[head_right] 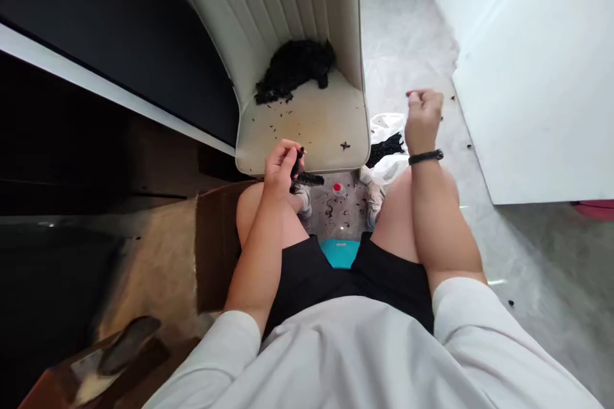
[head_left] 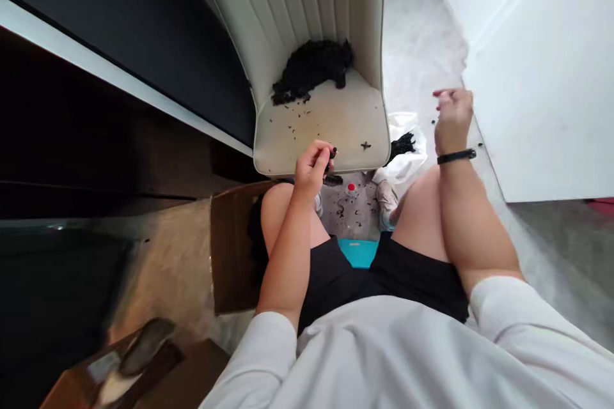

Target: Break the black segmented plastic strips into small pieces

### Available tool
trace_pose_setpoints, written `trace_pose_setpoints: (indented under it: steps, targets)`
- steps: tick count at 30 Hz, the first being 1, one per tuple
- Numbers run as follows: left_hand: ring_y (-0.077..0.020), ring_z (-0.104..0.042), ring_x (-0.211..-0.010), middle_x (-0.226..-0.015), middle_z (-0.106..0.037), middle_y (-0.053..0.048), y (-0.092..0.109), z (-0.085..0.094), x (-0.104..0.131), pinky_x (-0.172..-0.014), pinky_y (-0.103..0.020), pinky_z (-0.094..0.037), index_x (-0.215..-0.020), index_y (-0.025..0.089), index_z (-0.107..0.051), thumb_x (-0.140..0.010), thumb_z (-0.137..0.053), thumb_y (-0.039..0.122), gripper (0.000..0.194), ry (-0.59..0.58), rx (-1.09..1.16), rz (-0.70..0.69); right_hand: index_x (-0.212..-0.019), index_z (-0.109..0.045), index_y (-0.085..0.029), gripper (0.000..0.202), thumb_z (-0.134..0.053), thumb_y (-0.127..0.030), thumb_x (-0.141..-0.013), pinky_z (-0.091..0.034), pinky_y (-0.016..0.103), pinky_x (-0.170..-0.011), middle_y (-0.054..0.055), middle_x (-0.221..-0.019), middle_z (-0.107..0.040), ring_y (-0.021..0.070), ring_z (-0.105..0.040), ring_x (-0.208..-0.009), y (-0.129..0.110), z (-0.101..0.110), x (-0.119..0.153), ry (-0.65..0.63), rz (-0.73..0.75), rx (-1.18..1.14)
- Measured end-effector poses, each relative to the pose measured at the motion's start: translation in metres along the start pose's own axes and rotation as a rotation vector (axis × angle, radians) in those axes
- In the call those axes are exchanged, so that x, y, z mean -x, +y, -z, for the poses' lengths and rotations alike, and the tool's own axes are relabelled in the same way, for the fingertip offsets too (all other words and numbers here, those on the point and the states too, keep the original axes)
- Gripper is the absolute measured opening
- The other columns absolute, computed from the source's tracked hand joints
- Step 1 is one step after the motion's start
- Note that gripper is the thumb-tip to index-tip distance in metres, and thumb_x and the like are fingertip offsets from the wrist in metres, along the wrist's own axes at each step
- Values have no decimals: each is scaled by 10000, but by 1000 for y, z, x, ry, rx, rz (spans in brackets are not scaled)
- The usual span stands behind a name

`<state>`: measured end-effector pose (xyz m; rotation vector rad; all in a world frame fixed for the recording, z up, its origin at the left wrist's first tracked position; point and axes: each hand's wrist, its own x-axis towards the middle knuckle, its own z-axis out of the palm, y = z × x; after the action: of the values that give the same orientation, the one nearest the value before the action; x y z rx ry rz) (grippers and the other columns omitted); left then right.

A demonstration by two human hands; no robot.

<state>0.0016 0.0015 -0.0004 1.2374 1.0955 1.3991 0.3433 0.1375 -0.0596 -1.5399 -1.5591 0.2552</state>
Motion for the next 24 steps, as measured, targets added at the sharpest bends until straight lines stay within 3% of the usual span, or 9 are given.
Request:
trace_pose_setpoints:
  steps: [1, 3, 5, 7, 10, 15, 20, 24]
  targets:
    - [-55, -553, -562, -741, -670, 32, -1, -1, -1, -474, -161, -379, -950, 223, -711, -955, -799, 714, 499, 12, -18, -15, -1176, -726, -154, 356, -443, -363, -1120, -546, 461, -983, 170, -1149, -725, 272, -673, -1041, -8, -3, 6, -28, -38, -23]
    - [-58, -575, -590, -728, -661, 41, -2, -1, -2, -524, -165, -423, -962, 225, -689, -950, -827, 676, 471, 31, -54, -49, -1039, -741, -187, 212, -620, -362, -1032, -553, 444, -923, 105, -973, -727, 264, -657, -911, -27, -12, 20, -258, -3, -46]
    - [-60, -591, -614, -739, -658, 50, -4, -2, -2, -575, -174, -459, -980, 232, -651, -949, -850, 629, 445, 43, -74, -79, -1000, -748, -198, 155, -700, -342, -968, -549, 444, -914, 97, -947, -728, 269, -645, -880, -45, -25, 35, -495, 71, -38]
    - [-64, -603, -630, -763, -647, 60, -6, -1, -3, -603, -188, -476, -1000, 246, -601, -932, -878, 598, 453, 68, -73, -97, -1050, -748, -192, 173, -731, -315, -928, -542, 457, -935, 119, -997, -730, 298, -647, -935, -59, -39, 46, -604, 110, 13]
    - [-73, -605, -649, -776, -606, 74, -6, -1, -3, -635, -209, -491, -1042, 265, -556, -929, -891, 549, 454, 96, -73, -98, -1105, -735, -170, 224, -729, -279, -910, -535, 470, -955, 157, -1066, -715, 331, -643, -1009, -68, -54, 55, -654, 126, 79]
    - [-76, -581, -648, -759, -583, 82, -4, 0, -3, -650, -217, -480, -1071, 268, -568, -969, -854, 491, 377, 71, -106, -99, -915, -705, -186, 50, -679, -229, -917, -531, 442, -929, 149, -1037, -702, 298, -637, -971, -71, -59, 53, -695, 105, 25]
    - [-87, -600, -670, -750, -609, 69, -3, 2, -2, -668, -221, -486, -1092, 262, -590, -1011, -805, 462, 305, 68, -149, -99, -917, -744, -189, 80, -733, -262, -885, -505, 374, -792, 58, -866, -730, 215, -604, -796, -79, -52, 50, -726, -97, -196]
    - [-92, -590, -656, -742, -605, 67, -4, 5, -2, -656, -223, -478, -1092, 267, -586, -1016, -794, 482, 308, 87, -172, -76, -926, -802, -172, 106, -766, -247, -860, -520, 349, -776, 45, -836, -782, 185, -632, -759, -89, -51, 51, -714, -303, -416]
